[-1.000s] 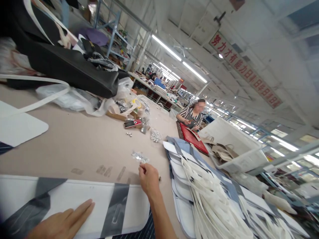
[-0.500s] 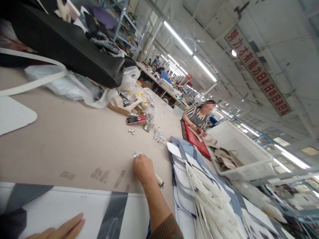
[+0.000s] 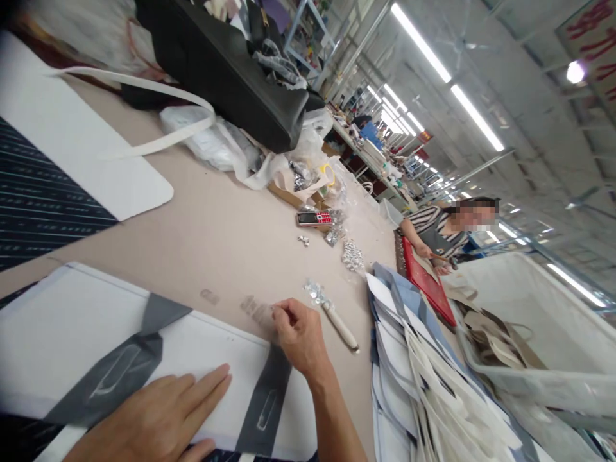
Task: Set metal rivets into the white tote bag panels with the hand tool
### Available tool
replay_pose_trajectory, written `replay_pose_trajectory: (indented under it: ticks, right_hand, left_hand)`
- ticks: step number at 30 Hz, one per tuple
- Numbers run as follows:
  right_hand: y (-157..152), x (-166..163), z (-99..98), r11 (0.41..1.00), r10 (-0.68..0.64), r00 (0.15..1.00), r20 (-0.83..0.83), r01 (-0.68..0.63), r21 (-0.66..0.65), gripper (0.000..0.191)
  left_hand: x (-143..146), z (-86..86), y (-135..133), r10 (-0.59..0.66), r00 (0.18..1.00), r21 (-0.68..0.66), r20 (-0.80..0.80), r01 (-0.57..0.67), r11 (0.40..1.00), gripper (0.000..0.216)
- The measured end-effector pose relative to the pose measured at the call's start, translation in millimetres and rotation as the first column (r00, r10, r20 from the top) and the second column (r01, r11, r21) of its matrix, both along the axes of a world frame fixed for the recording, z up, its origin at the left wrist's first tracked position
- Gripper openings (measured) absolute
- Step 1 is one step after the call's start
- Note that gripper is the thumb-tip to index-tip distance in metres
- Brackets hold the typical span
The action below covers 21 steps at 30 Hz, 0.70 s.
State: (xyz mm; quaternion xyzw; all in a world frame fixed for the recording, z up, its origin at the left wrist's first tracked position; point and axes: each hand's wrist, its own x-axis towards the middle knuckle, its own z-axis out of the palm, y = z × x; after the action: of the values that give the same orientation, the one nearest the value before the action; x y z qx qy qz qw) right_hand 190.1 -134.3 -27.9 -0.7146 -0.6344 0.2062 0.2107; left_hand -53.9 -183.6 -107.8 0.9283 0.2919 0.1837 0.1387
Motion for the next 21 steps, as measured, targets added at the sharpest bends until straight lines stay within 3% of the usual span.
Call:
replay_pose_trajectory:
  ticks: [2, 4, 8, 15, 21]
  right_hand:
    - [-10, -16, -1.6, 0.99, 0.078, 0.996, 0.037, -0.082, 0.114, 0.023]
    - [-19, -29, -4.5, 0.958, 0.176, 0.969, 0.175, -0.209, 0.198, 0.022]
    - [-31, -43, -12.2, 0.893, 0.258, 0.862, 0.436, -0.385, 0.232, 0.023]
    - [-34, -58, -17.4, 0.843, 0.234, 0.704, 0.671, -0.491, 0.221, 0.017]
    - [-33, -59, -15.2, 0.833, 0.282, 0.667, 0.689, -0.527, 0.169, 0.016]
  left_hand:
    - [0, 11.0, 2, -0.021, 0.999, -0.022, -0.03, 0.02, 1.0, 0.05]
    - [0, 17.9, 5, -0.034, 0.999, -0.041, -0.037, 0.033, 0.999, 0.048]
    - [-1, 22.3, 7, -0.052, 0.998, -0.078, -0.045, 0.048, 0.996, 0.046]
    - [1, 26.6, 9, -0.1, 0.994, -0.092, -0.051, 0.095, 0.991, 0.041]
    - [0, 31.6, 11, -0.103, 0.991, -0.136, -0.085, 0.091, 0.987, 0.047]
